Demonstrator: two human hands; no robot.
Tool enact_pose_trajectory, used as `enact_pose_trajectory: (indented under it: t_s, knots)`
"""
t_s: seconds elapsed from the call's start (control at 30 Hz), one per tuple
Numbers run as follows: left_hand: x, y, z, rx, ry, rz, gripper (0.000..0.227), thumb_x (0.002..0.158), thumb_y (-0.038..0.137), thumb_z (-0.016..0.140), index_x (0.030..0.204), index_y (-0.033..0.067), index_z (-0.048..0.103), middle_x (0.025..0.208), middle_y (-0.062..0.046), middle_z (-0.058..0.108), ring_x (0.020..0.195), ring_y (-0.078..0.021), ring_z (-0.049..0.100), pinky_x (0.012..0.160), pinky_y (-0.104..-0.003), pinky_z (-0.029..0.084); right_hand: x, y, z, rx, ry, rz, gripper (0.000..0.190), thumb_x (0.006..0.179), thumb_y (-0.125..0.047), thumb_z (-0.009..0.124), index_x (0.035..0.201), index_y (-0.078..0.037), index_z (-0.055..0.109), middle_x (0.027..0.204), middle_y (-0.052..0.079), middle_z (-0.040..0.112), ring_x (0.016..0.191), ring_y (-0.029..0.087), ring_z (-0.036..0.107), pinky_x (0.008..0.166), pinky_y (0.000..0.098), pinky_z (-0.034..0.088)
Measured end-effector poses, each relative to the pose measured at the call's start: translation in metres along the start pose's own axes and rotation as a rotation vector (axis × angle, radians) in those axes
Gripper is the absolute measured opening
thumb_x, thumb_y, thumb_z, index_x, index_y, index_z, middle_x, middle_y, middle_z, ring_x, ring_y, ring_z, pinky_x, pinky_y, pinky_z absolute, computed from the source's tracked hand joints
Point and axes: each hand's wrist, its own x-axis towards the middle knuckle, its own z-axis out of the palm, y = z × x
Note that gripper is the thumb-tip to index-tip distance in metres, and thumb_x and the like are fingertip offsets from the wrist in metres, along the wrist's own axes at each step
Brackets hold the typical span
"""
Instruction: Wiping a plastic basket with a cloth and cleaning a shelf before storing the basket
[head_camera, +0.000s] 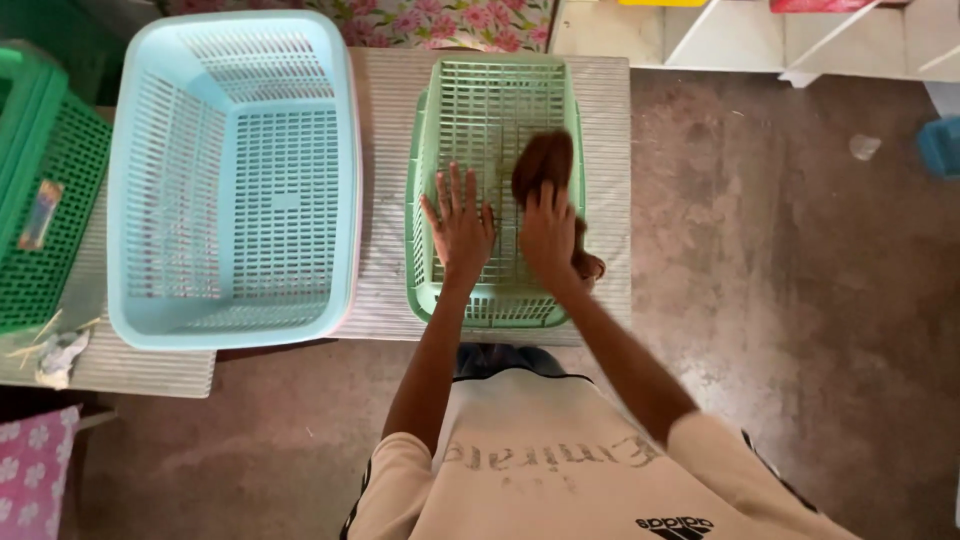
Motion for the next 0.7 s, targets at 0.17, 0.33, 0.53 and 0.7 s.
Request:
enact_pose_trajectory:
  t_s: [0.17, 0.33, 0.53, 0.7]
  knots:
    - [-0.002, -0.003, 0.013, 0.073, 0.038, 0.037, 0.062, 0.105, 0.044, 0.043, 0.161, 0.0193, 0.038, 0.170, -0.011, 0.026, 0.156, -0.0330, 0.026, 0.121, -0.064, 0.018, -0.101, -0.022, -0.030, 0.025, -0.046, -0.013, 0.039, 0.097, -0.026, 0.057, 0.132, -0.011, 0.063, 0.141, 0.019, 0.054, 0.134, 0.043, 0.047, 0.101, 0.0492, 0.043]
    - [0.002, -0.002, -0.010, -0.028, -0.162, 0.005, 0.065, 0.104, 0.043, 0.039, 0.163, 0.0189, 0.032, 0.172, -0.011, 0.019, 0.158, -0.0334, 0.019, 0.123, -0.065, 0.016, -0.026, -0.020, -0.131, 0.143, -0.048, -0.095, 0.062, 0.080, -0.029, 0.077, 0.135, -0.004, 0.060, 0.133, 0.027, 0.056, 0.118, 0.047, 0.057, 0.097, 0.0512, 0.050]
    - [0.005, -0.002, -0.014, -0.151, -0.230, -0.023, 0.067, 0.105, 0.041, 0.035, 0.165, 0.0138, 0.019, 0.172, -0.009, 0.004, 0.159, -0.0316, 0.004, 0.125, -0.063, -0.002, 0.181, 0.057, -0.137, 0.414, 0.449, -0.068, 0.054, 0.095, -0.010, 0.072, 0.144, -0.006, 0.050, 0.137, 0.023, 0.054, 0.108, 0.042, 0.059, 0.088, 0.0499, 0.053]
    - [0.005, 0.003, -0.020, -0.178, -0.196, -0.022, 0.065, 0.106, 0.040, 0.035, 0.163, 0.0107, 0.025, 0.172, -0.011, 0.013, 0.159, -0.0339, 0.013, 0.125, -0.065, 0.003, 0.222, 0.089, 0.033, 0.204, -0.159, -0.130, 0.077, 0.100, -0.045, 0.048, 0.159, 0.001, 0.032, 0.160, 0.027, 0.035, 0.144, 0.049, 0.031, 0.113, 0.0705, 0.021]
